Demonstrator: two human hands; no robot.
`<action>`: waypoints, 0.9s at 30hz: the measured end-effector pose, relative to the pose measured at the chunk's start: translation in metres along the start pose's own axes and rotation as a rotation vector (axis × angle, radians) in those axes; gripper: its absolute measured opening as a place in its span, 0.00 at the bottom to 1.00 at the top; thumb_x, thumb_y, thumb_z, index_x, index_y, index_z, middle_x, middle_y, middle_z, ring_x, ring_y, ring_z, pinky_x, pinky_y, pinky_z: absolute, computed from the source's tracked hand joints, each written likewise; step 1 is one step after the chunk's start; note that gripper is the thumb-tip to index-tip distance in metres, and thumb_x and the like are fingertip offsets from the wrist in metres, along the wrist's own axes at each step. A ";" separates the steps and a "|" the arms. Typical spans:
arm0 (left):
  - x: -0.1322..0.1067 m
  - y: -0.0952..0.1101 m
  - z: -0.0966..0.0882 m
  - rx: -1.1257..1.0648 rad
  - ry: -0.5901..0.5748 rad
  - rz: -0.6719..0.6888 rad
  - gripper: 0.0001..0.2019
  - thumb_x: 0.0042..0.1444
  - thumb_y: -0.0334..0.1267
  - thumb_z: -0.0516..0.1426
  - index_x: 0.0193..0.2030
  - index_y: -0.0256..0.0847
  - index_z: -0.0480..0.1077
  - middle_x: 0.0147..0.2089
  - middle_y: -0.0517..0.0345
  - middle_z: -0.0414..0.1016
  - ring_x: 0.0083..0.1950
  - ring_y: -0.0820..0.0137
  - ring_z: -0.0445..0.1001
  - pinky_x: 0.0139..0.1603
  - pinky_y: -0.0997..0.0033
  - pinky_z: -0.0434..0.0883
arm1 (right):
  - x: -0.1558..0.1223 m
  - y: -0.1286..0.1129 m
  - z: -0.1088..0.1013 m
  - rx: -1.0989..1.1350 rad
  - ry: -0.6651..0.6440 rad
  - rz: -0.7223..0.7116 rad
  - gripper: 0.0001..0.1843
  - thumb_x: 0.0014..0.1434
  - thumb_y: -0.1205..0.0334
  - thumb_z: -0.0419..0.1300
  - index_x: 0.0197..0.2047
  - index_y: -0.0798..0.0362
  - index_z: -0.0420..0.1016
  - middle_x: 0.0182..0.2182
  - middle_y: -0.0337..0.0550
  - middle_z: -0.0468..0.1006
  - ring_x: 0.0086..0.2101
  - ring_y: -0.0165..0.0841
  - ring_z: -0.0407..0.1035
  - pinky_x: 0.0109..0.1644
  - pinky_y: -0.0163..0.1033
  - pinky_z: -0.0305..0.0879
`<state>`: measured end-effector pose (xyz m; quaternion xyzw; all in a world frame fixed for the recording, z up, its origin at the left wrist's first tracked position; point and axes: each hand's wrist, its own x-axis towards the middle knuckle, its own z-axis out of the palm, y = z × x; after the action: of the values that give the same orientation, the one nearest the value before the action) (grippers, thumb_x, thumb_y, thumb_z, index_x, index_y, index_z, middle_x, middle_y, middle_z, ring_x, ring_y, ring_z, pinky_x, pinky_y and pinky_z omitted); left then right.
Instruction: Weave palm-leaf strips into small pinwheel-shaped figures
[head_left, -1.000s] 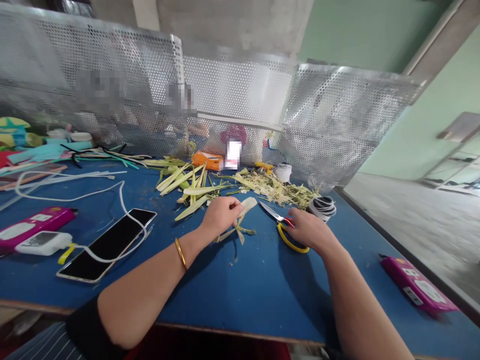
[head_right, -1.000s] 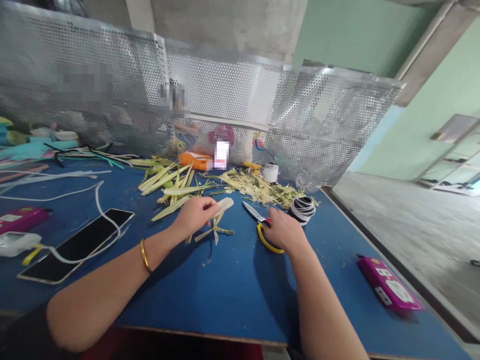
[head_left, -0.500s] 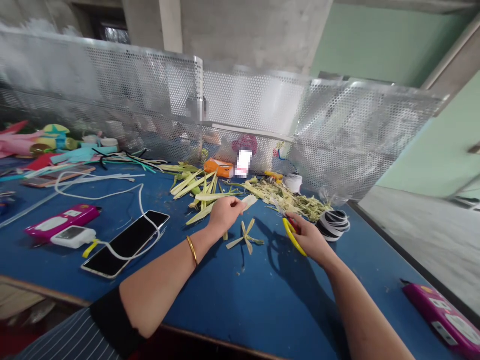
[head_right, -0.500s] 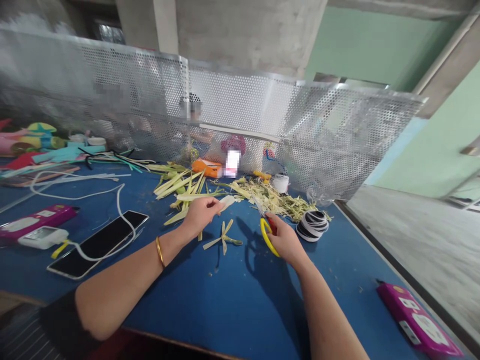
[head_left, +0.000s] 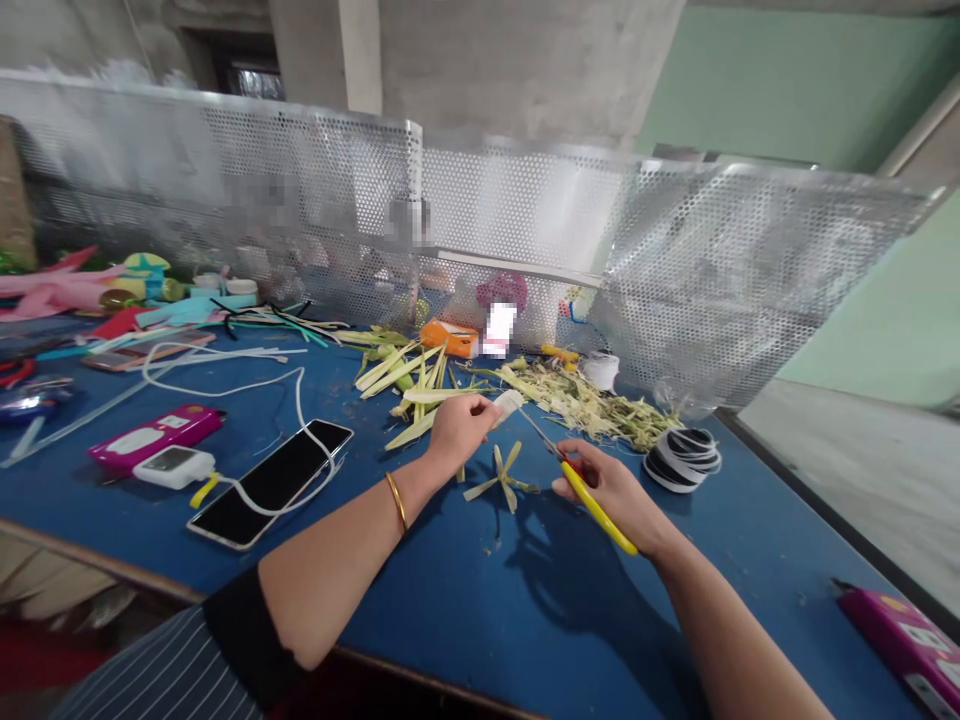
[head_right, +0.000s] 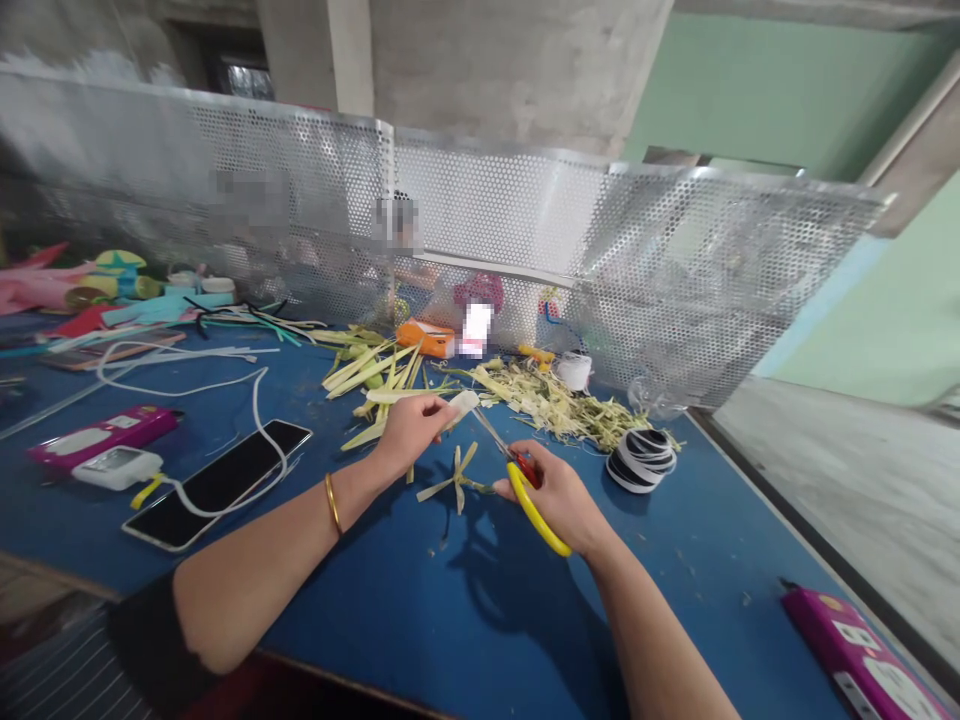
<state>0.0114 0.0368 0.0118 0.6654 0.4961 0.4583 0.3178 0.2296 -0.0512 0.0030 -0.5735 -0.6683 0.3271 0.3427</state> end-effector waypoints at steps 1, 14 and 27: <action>-0.001 0.000 0.001 0.000 -0.011 0.004 0.12 0.52 0.46 0.57 0.24 0.41 0.71 0.20 0.62 0.71 0.21 0.73 0.69 0.26 0.73 0.62 | 0.000 0.001 0.000 -0.005 0.003 -0.003 0.27 0.51 0.46 0.65 0.50 0.51 0.69 0.23 0.31 0.62 0.25 0.28 0.56 0.28 0.34 0.54; -0.004 0.007 0.005 -0.059 -0.145 -0.054 0.13 0.50 0.47 0.58 0.24 0.39 0.73 0.18 0.63 0.68 0.18 0.75 0.62 0.23 0.73 0.59 | -0.002 -0.008 0.002 0.109 -0.056 0.008 0.25 0.53 0.44 0.64 0.47 0.52 0.70 0.18 0.27 0.58 0.18 0.25 0.53 0.21 0.32 0.49; 0.004 -0.001 0.002 -0.117 -0.166 -0.107 0.10 0.49 0.42 0.61 0.22 0.39 0.73 0.19 0.60 0.70 0.20 0.75 0.64 0.25 0.73 0.62 | 0.004 -0.001 -0.003 -0.282 0.162 0.084 0.28 0.54 0.38 0.58 0.48 0.50 0.73 0.21 0.35 0.69 0.22 0.32 0.64 0.26 0.35 0.54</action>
<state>0.0134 0.0409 0.0115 0.6539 0.4755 0.4122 0.4200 0.2312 -0.0471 0.0057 -0.6678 -0.6532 0.1966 0.2978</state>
